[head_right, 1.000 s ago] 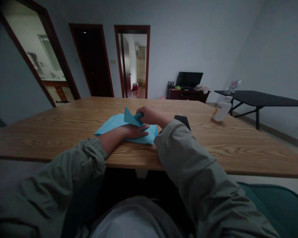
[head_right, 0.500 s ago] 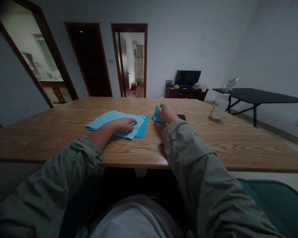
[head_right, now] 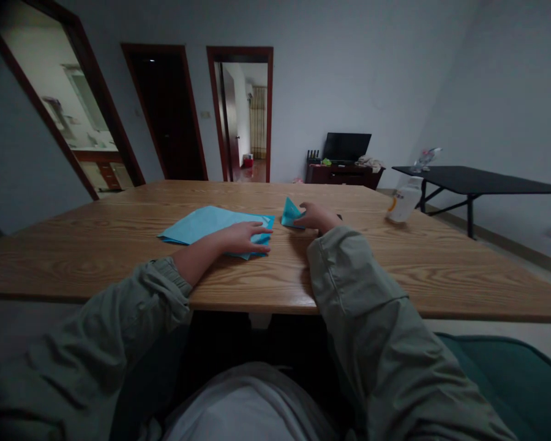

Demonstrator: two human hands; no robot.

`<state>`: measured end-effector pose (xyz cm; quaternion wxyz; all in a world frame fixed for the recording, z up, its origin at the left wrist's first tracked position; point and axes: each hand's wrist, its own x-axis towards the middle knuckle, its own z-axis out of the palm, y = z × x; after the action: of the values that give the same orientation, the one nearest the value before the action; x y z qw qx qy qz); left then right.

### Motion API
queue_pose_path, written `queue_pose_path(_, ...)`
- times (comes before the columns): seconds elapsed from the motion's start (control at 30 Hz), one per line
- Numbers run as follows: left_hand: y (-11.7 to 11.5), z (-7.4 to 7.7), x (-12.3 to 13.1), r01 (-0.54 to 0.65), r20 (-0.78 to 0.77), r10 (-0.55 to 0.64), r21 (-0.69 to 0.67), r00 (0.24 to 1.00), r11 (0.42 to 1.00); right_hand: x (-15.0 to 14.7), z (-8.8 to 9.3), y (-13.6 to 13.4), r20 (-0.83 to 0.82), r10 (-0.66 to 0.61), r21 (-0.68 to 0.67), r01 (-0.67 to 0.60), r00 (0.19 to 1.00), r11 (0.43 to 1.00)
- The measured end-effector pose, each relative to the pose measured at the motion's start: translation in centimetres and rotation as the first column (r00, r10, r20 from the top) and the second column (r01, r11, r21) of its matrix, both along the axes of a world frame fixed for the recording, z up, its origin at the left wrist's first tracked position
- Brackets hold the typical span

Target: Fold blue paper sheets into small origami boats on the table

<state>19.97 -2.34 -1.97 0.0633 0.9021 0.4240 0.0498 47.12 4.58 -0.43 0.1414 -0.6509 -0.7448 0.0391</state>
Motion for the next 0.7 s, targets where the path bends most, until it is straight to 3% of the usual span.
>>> queue_pose_path(0.17,-0.1,0.1,0.5,-0.040,-0.054,0.035,-0.081,0.998,0.996,-0.3,-0.8,-0.1,0.042,-0.063,0.048,0.061,0.997,0.997)
queue_pose_path(0.43,1.3,0.3,-0.8,-0.026,0.030,0.030,-0.109,0.999,0.994,-2.2,-1.7,-1.2,0.045,-0.185,0.232,0.170,0.982,0.958)
queue_pose_path(0.7,2.2,0.6,-2.7,-0.166,0.114,0.187,-0.170,0.976,0.971,-3.6,-0.7,-2.9,0.074,-0.093,0.525,0.041,0.993,0.850)
